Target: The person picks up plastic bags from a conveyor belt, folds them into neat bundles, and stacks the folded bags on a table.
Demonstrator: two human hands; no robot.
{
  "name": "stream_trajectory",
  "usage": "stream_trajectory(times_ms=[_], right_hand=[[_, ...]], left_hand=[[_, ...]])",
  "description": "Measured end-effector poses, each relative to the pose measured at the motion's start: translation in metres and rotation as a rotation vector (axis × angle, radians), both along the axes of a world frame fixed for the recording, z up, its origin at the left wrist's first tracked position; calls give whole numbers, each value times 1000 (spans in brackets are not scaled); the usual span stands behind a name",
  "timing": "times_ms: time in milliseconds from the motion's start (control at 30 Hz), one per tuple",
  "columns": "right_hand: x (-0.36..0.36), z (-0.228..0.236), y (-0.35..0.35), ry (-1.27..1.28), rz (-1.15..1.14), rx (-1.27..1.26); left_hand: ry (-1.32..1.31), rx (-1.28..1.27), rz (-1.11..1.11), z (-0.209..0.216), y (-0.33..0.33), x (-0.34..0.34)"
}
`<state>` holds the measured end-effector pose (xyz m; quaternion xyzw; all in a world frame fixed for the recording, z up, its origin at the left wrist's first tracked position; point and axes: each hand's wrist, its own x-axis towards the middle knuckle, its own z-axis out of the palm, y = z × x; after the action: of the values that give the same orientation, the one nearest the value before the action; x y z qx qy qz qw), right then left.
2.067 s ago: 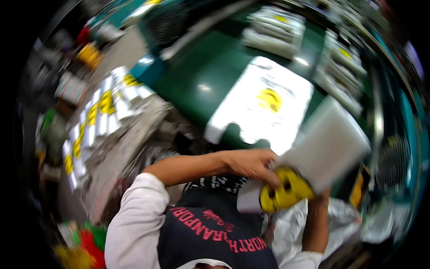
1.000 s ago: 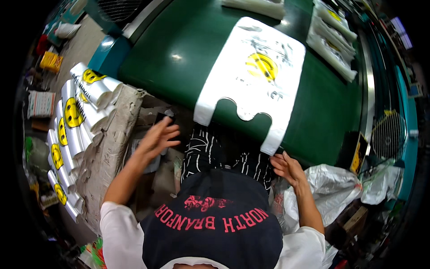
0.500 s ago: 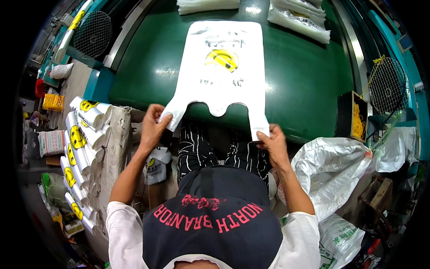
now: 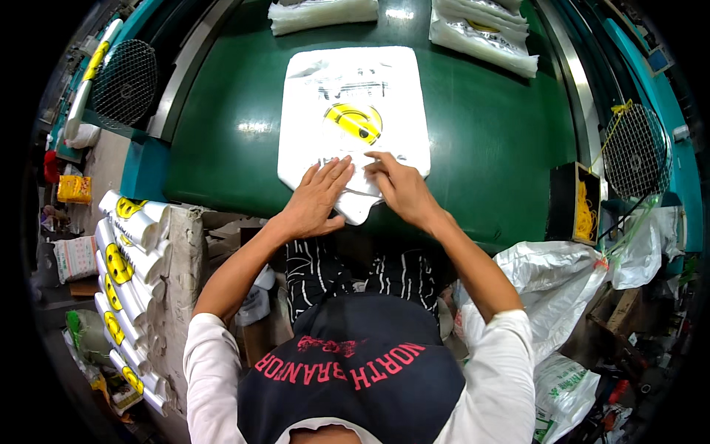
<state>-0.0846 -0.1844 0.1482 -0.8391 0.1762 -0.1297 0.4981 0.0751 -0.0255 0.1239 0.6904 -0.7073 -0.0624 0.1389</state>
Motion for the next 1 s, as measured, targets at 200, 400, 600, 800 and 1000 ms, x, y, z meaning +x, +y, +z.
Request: stream_trajectory(times_ms=[200,400,600,800,1000], right_hand=[[-24,-12,-17,-19,216,-1202],[43,-3,-71,285,-27,-282],[78,12,-114,524,7,-18],[13,-3,-152,705,-230,-113],[28,6,-141,63,-418,347]], left_hand=[[-167,2,-20,-2,-22,11],[739,290,331,11,-74,86],[-116,-354,36,10,-91,28],[-29,168,-93,22,-105,21],[-64,204,-230,-2,-71,-30]])
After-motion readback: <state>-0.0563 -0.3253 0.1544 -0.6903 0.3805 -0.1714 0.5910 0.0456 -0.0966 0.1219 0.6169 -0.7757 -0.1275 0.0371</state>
